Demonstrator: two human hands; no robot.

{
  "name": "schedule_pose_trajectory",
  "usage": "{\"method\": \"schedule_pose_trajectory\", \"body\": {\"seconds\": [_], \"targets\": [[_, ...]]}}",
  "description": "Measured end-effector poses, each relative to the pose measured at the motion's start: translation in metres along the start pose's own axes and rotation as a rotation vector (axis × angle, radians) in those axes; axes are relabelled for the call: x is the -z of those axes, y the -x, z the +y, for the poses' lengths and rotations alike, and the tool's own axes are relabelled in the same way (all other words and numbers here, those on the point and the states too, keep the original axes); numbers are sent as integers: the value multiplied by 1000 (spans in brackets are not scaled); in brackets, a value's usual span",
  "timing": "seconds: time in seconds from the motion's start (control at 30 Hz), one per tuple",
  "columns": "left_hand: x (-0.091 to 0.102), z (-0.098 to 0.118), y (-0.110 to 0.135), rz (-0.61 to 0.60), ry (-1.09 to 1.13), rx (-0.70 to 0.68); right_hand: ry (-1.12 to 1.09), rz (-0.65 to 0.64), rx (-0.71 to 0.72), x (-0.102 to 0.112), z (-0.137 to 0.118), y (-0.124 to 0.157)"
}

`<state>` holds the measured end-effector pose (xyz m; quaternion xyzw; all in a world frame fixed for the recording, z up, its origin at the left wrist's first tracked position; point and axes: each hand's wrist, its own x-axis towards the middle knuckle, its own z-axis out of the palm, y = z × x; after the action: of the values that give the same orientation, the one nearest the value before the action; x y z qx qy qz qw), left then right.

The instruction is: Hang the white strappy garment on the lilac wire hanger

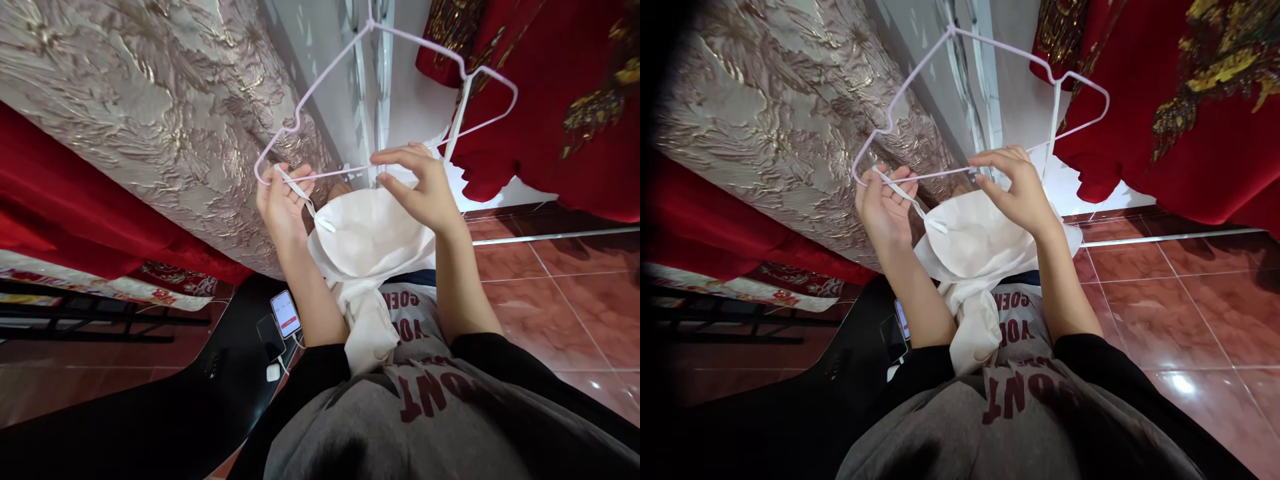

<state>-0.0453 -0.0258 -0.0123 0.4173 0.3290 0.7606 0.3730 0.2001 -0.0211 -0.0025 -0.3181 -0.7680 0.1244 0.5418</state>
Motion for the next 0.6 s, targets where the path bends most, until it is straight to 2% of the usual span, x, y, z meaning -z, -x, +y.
{"method": "schedule_pose_trajectory", "body": {"seconds": [0.1,0.17,0.23,0.33,0.4,0.47,0.53,0.6], "targets": [[-7,-10,-2,38,79,21,-73,296,-47,5,25,1],[-6,-16,-6,48,59,29,-114,513,-156,14,50,3],[-3,-22,-9,72,38,-8,-179,527,-303,25,73,5],[0,-25,-12,112,30,-70,-267,423,-419,38,88,10],[0,-24,-13,112,24,-86,-287,394,-420,39,80,11],[-1,-23,-12,73,10,-101,-295,375,-416,37,60,8],[-1,-21,-11,25,-20,-112,-309,367,-422,34,36,-1],[-1,-20,-10,6,-56,-113,-335,422,-401,33,16,-18]]}}
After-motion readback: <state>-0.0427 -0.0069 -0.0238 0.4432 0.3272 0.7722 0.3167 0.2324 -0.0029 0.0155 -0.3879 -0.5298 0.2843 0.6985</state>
